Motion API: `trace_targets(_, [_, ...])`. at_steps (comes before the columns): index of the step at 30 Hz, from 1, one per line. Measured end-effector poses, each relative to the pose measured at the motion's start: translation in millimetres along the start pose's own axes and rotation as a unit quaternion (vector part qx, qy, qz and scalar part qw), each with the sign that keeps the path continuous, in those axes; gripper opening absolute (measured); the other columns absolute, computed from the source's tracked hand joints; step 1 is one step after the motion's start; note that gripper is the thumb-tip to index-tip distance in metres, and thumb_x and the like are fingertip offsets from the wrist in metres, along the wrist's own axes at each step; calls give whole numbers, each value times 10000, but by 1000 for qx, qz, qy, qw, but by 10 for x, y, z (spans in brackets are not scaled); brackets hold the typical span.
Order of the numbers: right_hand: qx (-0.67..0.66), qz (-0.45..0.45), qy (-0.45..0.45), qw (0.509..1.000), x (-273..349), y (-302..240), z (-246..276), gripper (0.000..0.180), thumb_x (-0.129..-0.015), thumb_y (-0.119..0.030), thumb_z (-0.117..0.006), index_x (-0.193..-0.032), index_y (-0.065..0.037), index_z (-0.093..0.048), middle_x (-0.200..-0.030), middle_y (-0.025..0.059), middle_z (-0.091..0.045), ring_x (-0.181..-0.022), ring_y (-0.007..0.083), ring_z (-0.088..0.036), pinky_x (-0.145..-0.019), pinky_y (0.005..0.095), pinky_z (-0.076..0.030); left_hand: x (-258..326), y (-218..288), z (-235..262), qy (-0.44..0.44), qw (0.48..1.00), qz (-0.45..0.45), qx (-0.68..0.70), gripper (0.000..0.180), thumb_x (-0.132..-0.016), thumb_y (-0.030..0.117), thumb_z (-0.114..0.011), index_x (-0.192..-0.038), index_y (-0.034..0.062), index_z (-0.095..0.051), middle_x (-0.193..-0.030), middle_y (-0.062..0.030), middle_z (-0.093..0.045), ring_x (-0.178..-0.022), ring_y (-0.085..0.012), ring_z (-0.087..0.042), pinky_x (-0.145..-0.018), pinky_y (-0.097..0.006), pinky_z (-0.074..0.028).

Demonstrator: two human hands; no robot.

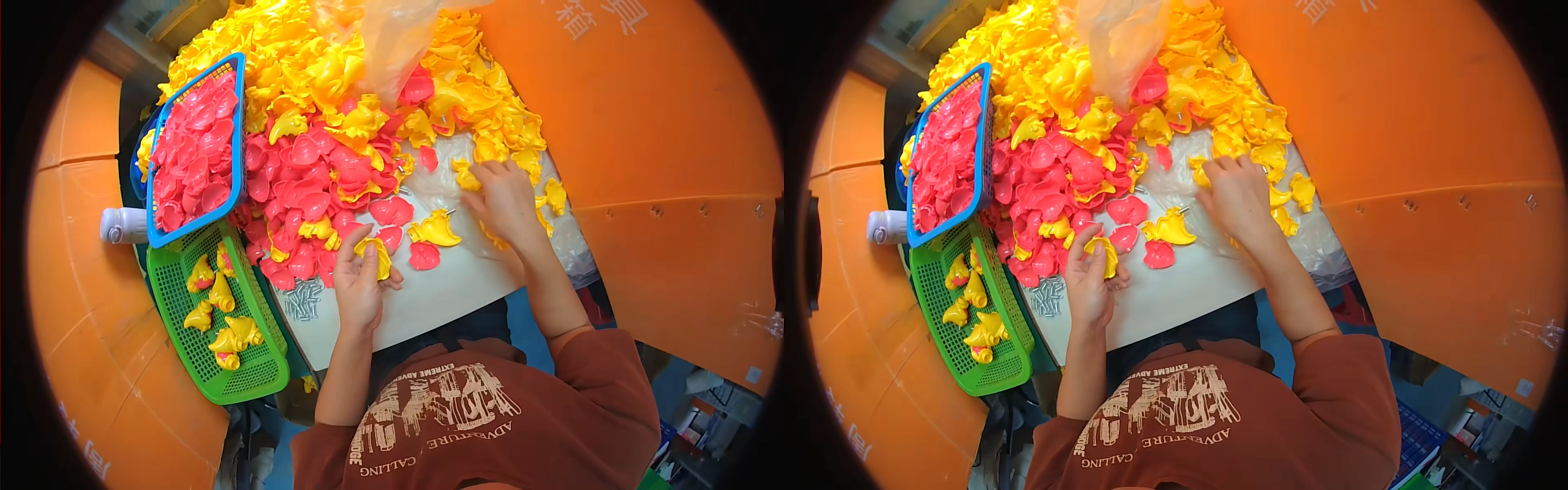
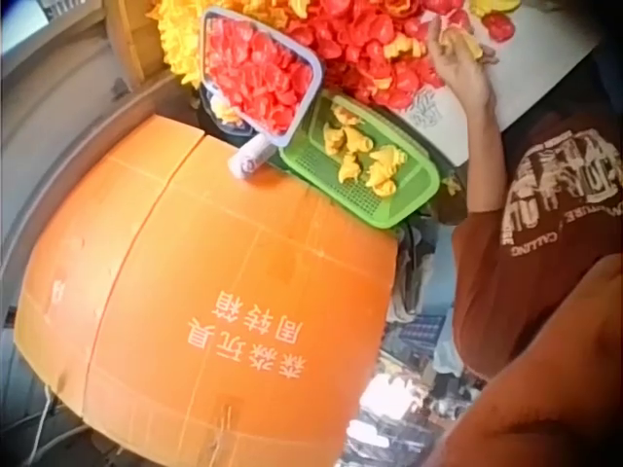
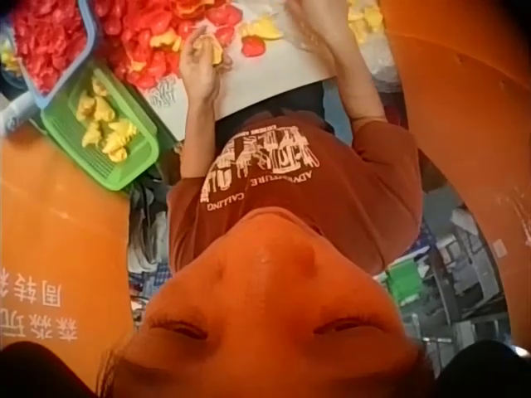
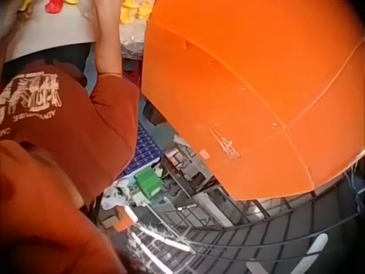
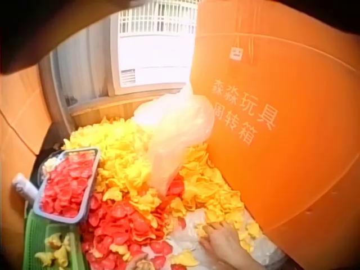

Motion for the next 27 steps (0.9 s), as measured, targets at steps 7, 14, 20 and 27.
trace_targets(7, [-310,3,34,950,117,5,-106,265,-733,-202,-701,-928,-30,-652,-910,142,-636,-858,281,-585,-790,363,-471,356,762,585,86,993,-77,30,339,-911,108,-532,-1231,47,-438,-970,-93,-590,-663,-85,-537,-511,-180,-430])
trace_targets(14, [-19,-131,-13,991,-207,278,-282,398,-757,-260,-680,-1107,-94,-593,-1106,191,-556,-1018,351,-507,-889,417,-417,626,1784,1947,212,954,-184,-104,414,-935,141,-503,-1310,27,-372,-1118,-107,-534,-764,-74,-499,-646,-178,-430])
trace_targets(20, [-88,36,38,995,-266,-53,-320,252,-765,-208,-661,-977,-73,-645,-1047,194,-566,-1044,355,-506,-862,423,-429,220,2172,2615,243,937,-210,-134,241,-905,85,-529,-1142,49,-509,-906,-28,-564,-742,-95,-519,-607,-194,-428])
trace_targets(27, [-66,41,6,997,-363,-84,-340,241,-788,-220,-641,-974,-67,-655,-1141,176,-542,-1081,353,-488,-917,445,-365,-396,2504,2976,401,846,-204,-286,236,-883,74,-547,-1111,20,-523,-878,-70,-603,-629,-124,-591,-459,-209,-429])
Point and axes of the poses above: each hand's wrist, its own x-axis away from the middle knuckle, its own z-axis out of the back of the hand, y = z × x, the point moved 2 cm from there along -x, towards the middle knuckle
